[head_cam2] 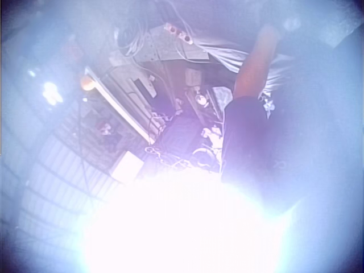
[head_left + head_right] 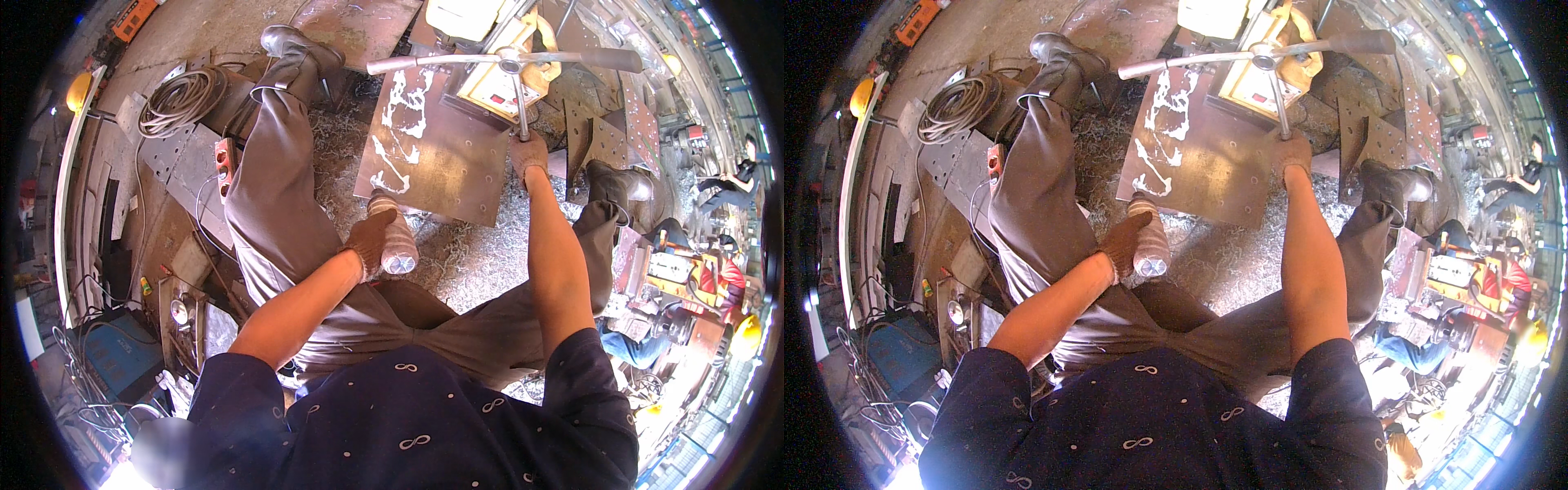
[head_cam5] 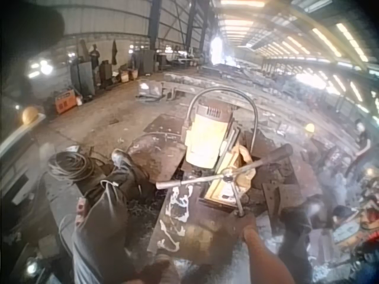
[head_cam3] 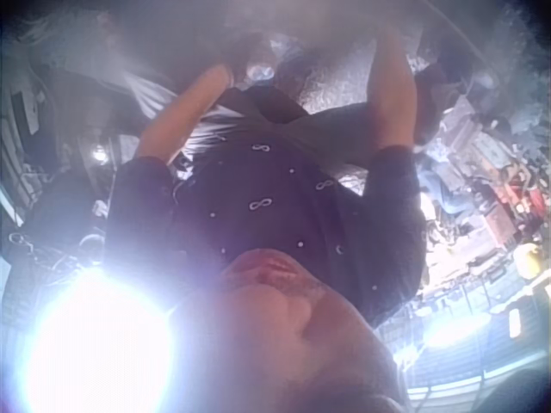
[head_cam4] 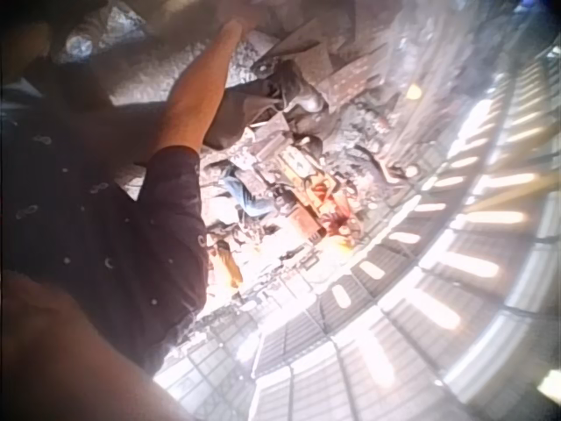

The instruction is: The person sits on the floor and uses a portable drill press to drill holes into a rectangular metal sheet. They reposition the sheet multiple times, apply a white substance from a bottle, and continue drilling additional holes.

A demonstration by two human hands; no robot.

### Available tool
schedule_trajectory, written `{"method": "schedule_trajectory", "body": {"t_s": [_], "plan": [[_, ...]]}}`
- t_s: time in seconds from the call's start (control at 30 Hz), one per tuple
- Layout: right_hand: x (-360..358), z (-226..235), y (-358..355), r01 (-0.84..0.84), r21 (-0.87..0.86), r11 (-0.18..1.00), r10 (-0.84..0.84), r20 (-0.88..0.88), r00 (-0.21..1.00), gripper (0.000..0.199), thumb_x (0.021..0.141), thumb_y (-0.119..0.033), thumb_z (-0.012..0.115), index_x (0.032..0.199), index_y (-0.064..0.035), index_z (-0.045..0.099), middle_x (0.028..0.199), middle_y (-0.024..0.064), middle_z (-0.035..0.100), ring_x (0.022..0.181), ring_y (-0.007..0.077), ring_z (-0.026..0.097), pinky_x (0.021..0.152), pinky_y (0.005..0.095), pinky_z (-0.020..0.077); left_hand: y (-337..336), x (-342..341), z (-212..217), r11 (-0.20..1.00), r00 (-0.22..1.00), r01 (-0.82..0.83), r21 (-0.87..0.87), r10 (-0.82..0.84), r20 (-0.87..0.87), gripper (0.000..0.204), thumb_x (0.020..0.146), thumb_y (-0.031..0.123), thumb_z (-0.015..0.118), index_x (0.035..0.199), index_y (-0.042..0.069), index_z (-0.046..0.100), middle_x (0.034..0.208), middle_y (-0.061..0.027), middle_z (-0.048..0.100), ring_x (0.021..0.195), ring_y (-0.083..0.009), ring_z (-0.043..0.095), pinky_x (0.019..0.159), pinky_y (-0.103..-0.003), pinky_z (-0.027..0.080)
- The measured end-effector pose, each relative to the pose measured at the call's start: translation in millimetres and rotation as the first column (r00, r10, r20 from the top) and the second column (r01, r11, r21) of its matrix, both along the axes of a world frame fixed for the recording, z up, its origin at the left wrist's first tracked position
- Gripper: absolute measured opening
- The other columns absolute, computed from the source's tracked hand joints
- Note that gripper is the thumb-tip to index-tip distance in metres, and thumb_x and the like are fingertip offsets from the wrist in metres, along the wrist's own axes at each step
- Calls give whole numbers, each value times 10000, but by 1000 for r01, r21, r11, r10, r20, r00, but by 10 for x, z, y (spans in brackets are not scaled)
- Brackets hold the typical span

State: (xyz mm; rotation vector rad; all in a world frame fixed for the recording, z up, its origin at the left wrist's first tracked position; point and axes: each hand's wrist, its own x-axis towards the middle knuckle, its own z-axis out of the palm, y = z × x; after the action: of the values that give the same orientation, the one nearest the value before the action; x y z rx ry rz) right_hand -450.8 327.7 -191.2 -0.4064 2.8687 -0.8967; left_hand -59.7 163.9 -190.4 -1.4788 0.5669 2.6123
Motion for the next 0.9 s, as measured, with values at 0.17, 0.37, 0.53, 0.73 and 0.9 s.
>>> {"method": "schedule_trajectory", "body": {"t_s": [0.17,0.37,0.53,0.73,0.9], "plan": [[42,-20,-61,8,3,1000,-8,19,1000,343,961,-274,704,1181,-16,758,1062,257,786,1010,435,762,902,468,579,12,64,97,998,999,-25,-63,23,-28,346,1024,310,741,1061,-33,713,901,-110,720,695,-259,730,642,-408,612],[-78,-10,50,13,36,999,-12,-42,999,368,954,-296,709,1179,-8,756,1072,278,778,1045,453,757,920,486,576,47,-43,190,994,996,90,-69,-88,22,422,988,321,807,1209,-20,695,981,-115,739,743,-257,733,681,-404,617],[143,188,-125,1,26,1000,-1,9,1000,395,953,-312,712,1179,10,752,1083,302,774,1089,467,751,928,501,572,87,-175,363,794,989,-78,-602,-16,-150,536,1002,316,805,1365,-20,597,1086,-106,737,824,-236,722,721,-406,608],[160,103,-137,-21,-28,999,21,-10,1000,381,953,-274,722,1178,31,752,1069,282,791,1016,400,777,902,476,569,-275,-378,825,438,968,-229,-870,9,-250,656,975,277,831,1488,44,494,1163,-111,692,992,-204,682,852,-392,581],[-232,-99,185,-43,24,999,45,-81,996,393,944,-261,754,1198,39,748,1044,258,800,991,376,780,884,462,570,-1324,-263,1957,-320,895,-352,-880,160,-416,615,950,274,815,1436,36,522,1289,-112,660,1176,-222,652,1040,-389,534]]}}
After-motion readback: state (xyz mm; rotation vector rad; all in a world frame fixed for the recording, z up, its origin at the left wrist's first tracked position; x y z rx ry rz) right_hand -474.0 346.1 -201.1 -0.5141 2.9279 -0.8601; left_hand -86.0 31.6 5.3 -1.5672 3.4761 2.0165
